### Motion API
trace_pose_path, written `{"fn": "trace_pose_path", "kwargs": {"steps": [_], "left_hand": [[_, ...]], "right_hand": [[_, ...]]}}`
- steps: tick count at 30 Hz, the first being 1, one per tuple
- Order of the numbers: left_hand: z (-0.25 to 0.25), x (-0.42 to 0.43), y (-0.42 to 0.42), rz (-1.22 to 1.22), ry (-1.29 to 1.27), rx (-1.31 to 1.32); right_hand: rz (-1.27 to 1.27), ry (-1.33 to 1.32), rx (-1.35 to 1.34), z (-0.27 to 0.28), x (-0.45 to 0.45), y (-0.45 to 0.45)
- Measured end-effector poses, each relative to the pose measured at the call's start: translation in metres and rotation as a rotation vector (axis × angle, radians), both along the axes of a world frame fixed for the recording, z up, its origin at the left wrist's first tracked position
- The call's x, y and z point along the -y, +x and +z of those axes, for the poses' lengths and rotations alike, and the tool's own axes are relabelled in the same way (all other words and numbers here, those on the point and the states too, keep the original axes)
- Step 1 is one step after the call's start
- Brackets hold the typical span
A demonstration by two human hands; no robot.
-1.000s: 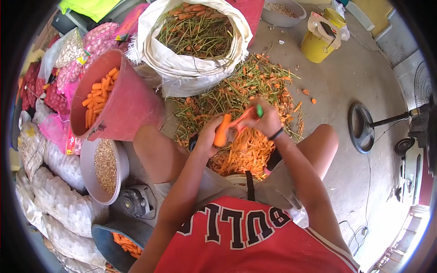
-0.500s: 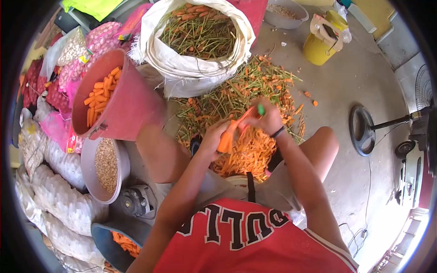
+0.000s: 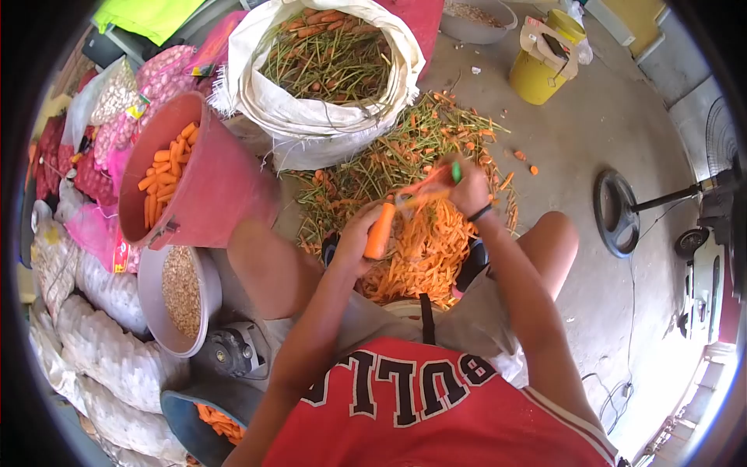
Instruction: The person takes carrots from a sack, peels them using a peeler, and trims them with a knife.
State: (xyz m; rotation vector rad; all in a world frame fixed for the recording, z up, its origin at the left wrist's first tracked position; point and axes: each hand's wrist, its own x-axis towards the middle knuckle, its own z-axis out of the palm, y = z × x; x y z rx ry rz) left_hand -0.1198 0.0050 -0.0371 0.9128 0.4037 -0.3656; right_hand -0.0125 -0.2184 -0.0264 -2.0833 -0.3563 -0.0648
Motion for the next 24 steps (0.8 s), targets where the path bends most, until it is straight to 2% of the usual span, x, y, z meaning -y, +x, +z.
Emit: {"fn": "trace_pose_path", "kwargs": {"steps": [1,3,6,9,13,14,17,20,23,24], "left_hand": [[-0.003,0.001,0.004,0.024,-0.019,-0.015],[-0.005,-0.001,0.008,0.074,-0.048,-0.061],[-0.003,0.000,0.000,0.105,0.032,-0.051],[-0.009,0.001,0.004,0.131,0.035,-0.013],[-0.017,-0.002,0.010,0.164,0.045,0.021],[-0.018,-0.002,0.010,0.170,0.053,0.015],[-0.004,0.001,0.005,0.225,0.092,0.040],[-0.008,0.002,0.005,0.286,0.380,0.243],[-0.020,-0.008,0.008,0.330,0.689,0.365],[-0.018,-0.010,0.008,0.350,0.751,0.349]], "right_hand": [[0.072,-0.065,0.212,-0.001,-0.009,-0.015],[0.196,-0.083,0.323,-0.005,-0.015,-0.021],[0.135,0.073,0.032,-0.010,-0.011,-0.015],[0.179,0.185,-0.134,-0.011,-0.008,-0.015],[0.194,0.120,-0.138,-0.006,-0.015,-0.022],[0.194,0.029,-0.025,-0.003,-0.015,-0.023],[0.126,0.009,-0.015,-0.001,-0.015,-0.023],[0.025,-0.065,0.065,0.003,-0.010,-0.019],[-0.148,-0.208,0.103,0.007,-0.002,-0.014],[-0.162,-0.224,0.043,0.008,0.000,-0.014]]}}
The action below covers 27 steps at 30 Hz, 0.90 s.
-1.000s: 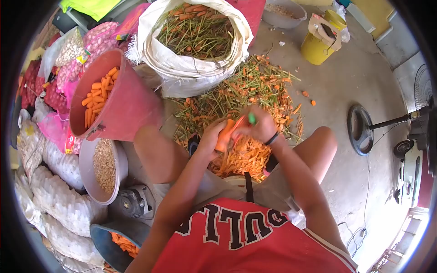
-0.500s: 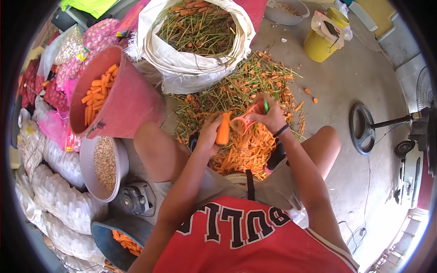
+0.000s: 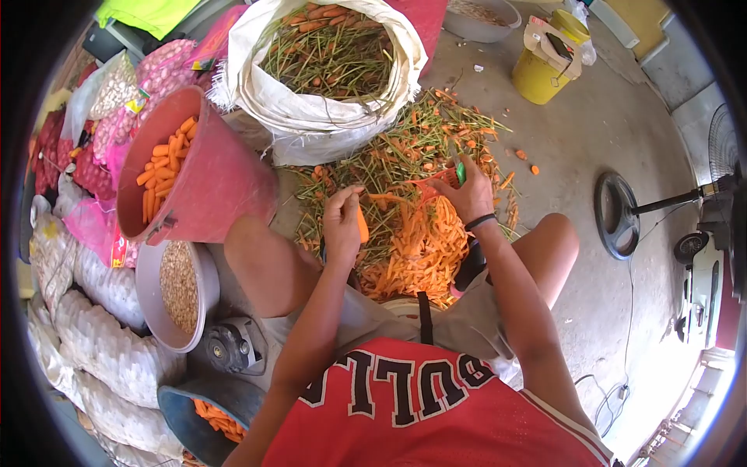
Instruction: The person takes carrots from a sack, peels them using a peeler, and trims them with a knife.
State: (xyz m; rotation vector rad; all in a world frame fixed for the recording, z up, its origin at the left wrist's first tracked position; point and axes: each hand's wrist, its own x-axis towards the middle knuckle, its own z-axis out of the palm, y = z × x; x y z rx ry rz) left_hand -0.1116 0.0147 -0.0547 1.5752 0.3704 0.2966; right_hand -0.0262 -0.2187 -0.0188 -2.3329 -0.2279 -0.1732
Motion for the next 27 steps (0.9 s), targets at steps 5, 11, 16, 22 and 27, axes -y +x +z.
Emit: {"fn": "trace_pose_path", "kwargs": {"steps": [5,11,16,22,27], "left_hand": [[0.018,0.010,-0.005,-0.072,0.257,0.076],[-0.004,0.033,-0.010,-0.234,0.145,-0.151],[0.001,0.029,-0.007,-0.262,-0.293,-0.230],[0.003,0.029,-0.009,-0.286,-0.281,-0.196],[0.000,0.028,-0.008,-0.310,-0.263,-0.174]], "right_hand": [[-0.039,-0.085,0.215,0.009,-0.004,-0.007],[0.011,-0.043,0.178,0.013,-0.015,-0.016],[0.021,0.042,0.159,0.004,-0.011,-0.010],[0.002,0.144,0.026,0.010,-0.007,-0.009],[0.047,0.150,0.046,0.006,-0.008,-0.008]]}}
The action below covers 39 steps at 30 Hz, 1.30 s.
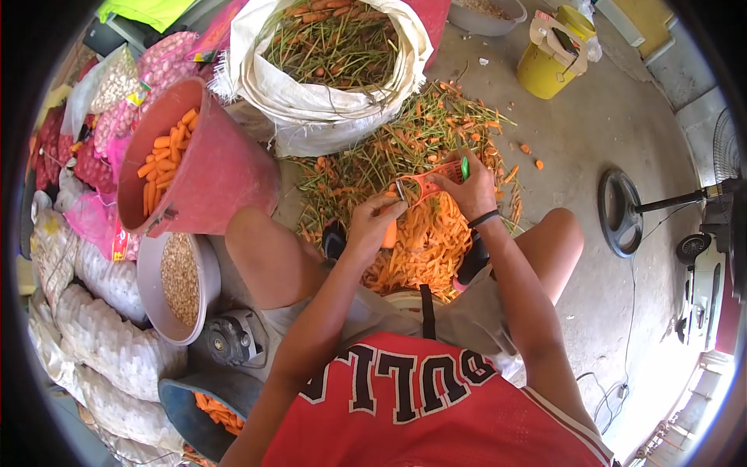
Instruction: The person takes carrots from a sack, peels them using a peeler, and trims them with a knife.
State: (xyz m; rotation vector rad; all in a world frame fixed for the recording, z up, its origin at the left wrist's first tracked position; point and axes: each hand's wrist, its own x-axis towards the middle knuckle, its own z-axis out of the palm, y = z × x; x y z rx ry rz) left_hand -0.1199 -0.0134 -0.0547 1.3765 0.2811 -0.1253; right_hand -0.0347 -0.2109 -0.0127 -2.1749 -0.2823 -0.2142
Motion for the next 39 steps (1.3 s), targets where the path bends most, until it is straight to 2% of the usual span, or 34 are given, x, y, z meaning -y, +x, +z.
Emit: {"fn": "trace_pose_path", "kwargs": {"steps": [4,10,13,19,23,25,29,32,34,35,38,39], "left_hand": [[0.001,0.001,0.000,0.006,-0.012,0.014],[0.017,-0.006,0.002,0.048,-0.133,-0.118],[0.030,-0.008,0.006,0.221,-0.317,-0.065],[0.015,-0.010,0.010,0.141,-0.582,-0.152],[0.018,-0.007,0.005,0.026,-0.549,-0.208],[0.019,-0.011,0.001,-0.046,-0.469,-0.249],[0.026,-0.010,-0.001,-0.035,-0.514,-0.273],[0.010,-0.013,0.008,-0.007,-0.587,-0.201],[0.023,-0.009,0.008,0.041,-0.536,-0.233],[0.028,-0.011,0.002,-0.027,-0.501,-0.228],[0.037,-0.009,-0.002,-0.075,-0.411,-0.238],[0.033,-0.008,-0.002,-0.025,-0.425,-0.261]], "right_hand": [[0.042,0.001,-0.092,0.003,0.002,0.000],[0.098,0.064,-0.185,0.002,0.004,-0.003],[0.153,0.127,-0.178,-0.002,0.004,-0.001],[0.381,0.080,-0.096,-0.001,-0.016,-0.023],[0.402,-0.043,0.159,0.002,-0.017,-0.018],[0.237,-0.038,0.140,-0.003,-0.005,0.001],[-0.002,-0.029,0.061,0.000,0.014,0.026],[0.350,0.129,0.144,-0.016,-0.012,-0.006],[0.383,0.030,0.280,-0.011,-0.017,-0.007],[0.393,-0.015,0.341,-0.011,-0.019,-0.012],[0.159,-0.074,0.102,-0.012,0.004,0.017],[0.054,-0.187,0.060,-0.007,0.009,0.024]]}}
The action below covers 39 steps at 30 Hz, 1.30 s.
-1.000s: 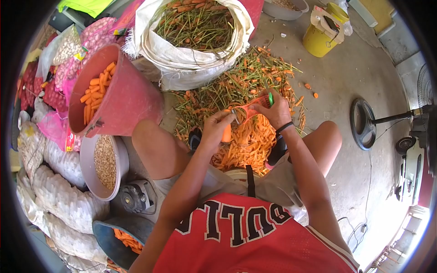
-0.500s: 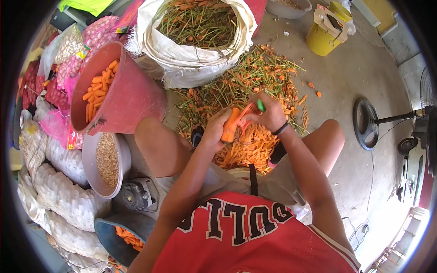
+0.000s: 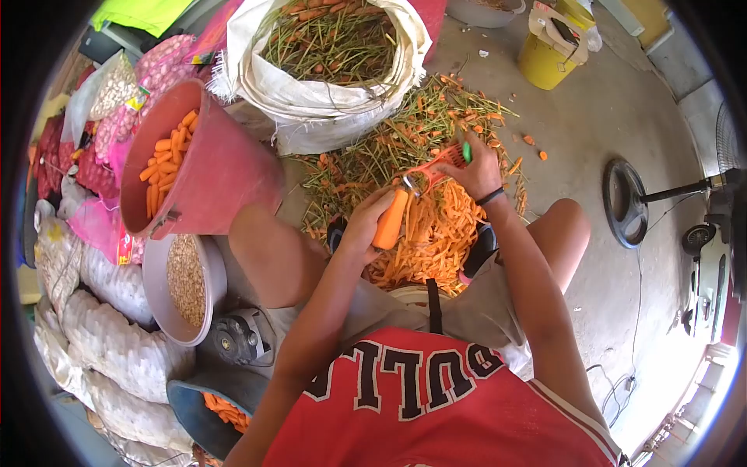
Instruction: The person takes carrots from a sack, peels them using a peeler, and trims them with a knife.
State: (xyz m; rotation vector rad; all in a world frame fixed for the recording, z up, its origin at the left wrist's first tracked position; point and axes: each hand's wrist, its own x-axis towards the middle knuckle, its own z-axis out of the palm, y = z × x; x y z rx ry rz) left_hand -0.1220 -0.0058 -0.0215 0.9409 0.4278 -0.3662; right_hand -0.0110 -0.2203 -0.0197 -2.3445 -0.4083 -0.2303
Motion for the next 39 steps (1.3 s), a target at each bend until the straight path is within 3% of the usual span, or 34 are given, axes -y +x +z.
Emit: {"fn": "trace_pose_path", "kwargs": {"steps": [3,4,7,12,15,16,19,21,24,27,28,31,35,37,39], "left_hand": [[-0.004,-0.005,0.004,0.013,-0.043,0.045],[-0.008,-0.004,0.006,0.066,-0.074,0.048],[-0.014,-0.003,0.002,0.027,-0.112,0.050],[-0.003,0.001,-0.004,0.005,-0.063,0.020],[-0.009,-0.006,0.004,0.025,-0.165,0.019],[-0.015,-0.007,0.008,0.022,-0.193,0.001],[-0.016,-0.005,0.002,-0.005,-0.168,0.040],[-0.031,-0.008,-0.001,-0.073,-0.127,0.063],[-0.006,-0.003,-0.004,-0.054,-0.164,0.016],[-0.009,-0.001,0.006,0.018,-0.177,0.015],[-0.012,-0.001,0.008,0.048,-0.164,0.004],[-0.018,-0.006,0.000,-0.052,-0.145,0.006],[-0.010,-0.005,-0.004,-0.067,-0.152,-0.019],[-0.024,-0.012,0.003,-0.060,-0.235,0.007],[-0.020,-0.007,0.006,-0.031,-0.226,0.021]], "right_hand": [[0.161,0.307,-0.108,0.002,-0.011,-0.018],[0.267,0.298,0.054,-0.003,-0.022,-0.029],[0.419,0.154,0.153,0.011,-0.028,-0.040],[-0.093,0.044,0.041,0.001,0.003,0.002],[0.158,0.280,-0.080,-0.004,-0.010,-0.023],[0.301,0.302,0.053,-0.006,-0.021,-0.035],[0.374,0.161,0.149,0.005,-0.026,-0.042],[0.204,0.117,0.047,-0.001,-0.012,-0.024],[0.009,0.155,-0.045,0.000,0.003,-0.002],[0.300,0.280,0.040,-0.004,-0.023,-0.035],[0.423,0.214,0.049,0.011,-0.029,-0.046],[0.372,0.141,0.137,0.002,-0.024,-0.035],[0.001,0.147,0.087,-0.002,0.004,0.001],[0.139,0.252,-0.042,-0.001,-0.008,-0.019],[0.423,0.218,0.099,0.010,-0.025,-0.047]]}}
